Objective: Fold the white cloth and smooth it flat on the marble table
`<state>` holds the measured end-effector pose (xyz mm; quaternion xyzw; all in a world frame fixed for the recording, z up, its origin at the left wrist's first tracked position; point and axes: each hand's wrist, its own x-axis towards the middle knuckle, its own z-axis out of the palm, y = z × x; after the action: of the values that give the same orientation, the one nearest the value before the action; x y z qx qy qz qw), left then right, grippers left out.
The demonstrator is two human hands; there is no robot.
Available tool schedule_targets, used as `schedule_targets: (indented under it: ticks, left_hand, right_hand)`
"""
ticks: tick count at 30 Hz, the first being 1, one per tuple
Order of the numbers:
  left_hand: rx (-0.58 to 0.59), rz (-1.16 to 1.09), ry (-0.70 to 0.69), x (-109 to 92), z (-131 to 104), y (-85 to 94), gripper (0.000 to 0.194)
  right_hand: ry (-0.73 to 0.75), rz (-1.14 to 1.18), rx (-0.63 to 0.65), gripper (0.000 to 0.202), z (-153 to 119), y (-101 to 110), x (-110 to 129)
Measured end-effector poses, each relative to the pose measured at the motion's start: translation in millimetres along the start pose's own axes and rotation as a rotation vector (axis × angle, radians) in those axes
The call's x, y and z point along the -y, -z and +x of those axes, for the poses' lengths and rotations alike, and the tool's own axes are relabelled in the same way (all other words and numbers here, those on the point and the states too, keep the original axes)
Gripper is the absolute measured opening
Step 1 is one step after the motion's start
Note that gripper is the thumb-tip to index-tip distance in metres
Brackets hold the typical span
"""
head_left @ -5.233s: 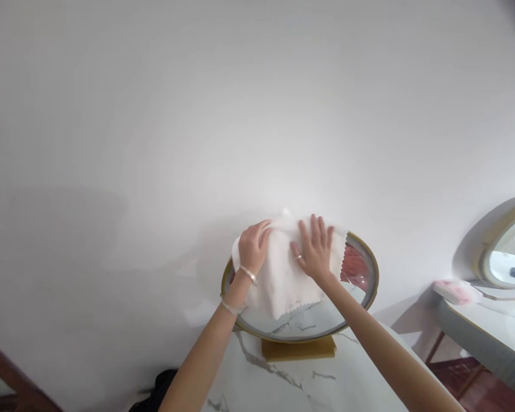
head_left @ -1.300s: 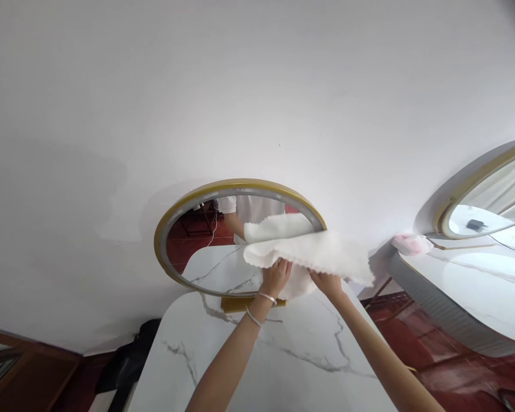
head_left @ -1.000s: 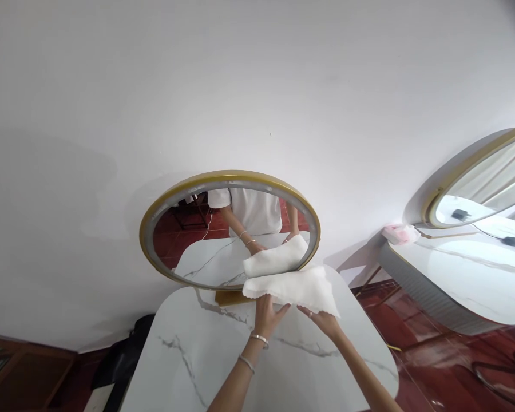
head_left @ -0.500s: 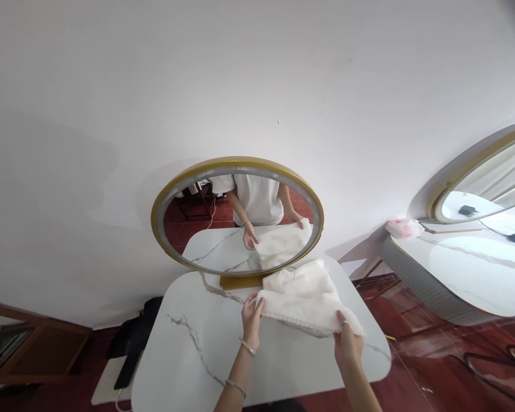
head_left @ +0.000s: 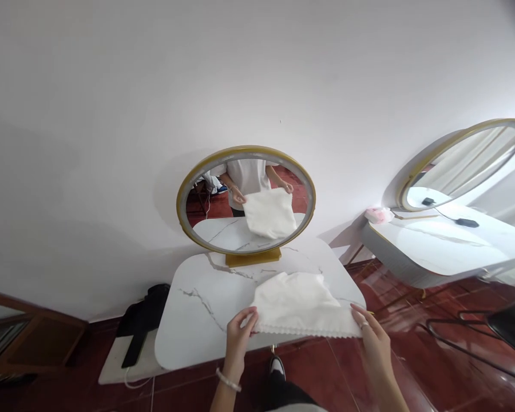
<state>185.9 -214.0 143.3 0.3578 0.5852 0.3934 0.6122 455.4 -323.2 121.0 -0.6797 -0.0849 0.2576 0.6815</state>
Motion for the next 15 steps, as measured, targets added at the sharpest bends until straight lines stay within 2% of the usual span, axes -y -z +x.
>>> schedule_targets:
  ticks: [4, 8, 12, 15]
  left_hand:
    - [0.083, 0.002, 0.031, -15.2, -41.6, 27.3, 0.053]
    - [0.172, -0.044, 0.077, -29.6, -72.4, 45.2, 0.045]
    - [0.281, -0.099, 0.160, -46.0, -85.3, 48.6, 0.050]
    - [0.299, -0.128, 0.136, -53.3, -78.2, 38.3, 0.055]
  right_hand:
    - [-0.161, 0.033, 0.107, 0.044, -34.6, 28.9, 36.5]
    - [-0.281, 0.039, 0.191, 0.043, -52.7, 58.6, 57.1]
    - [-0.192, 0.143, 0.200, 0.040, -46.4, 73.3, 66.1]
    - [-0.174, 0.252, 0.224, 0.034, -23.3, 69.9, 68.1]
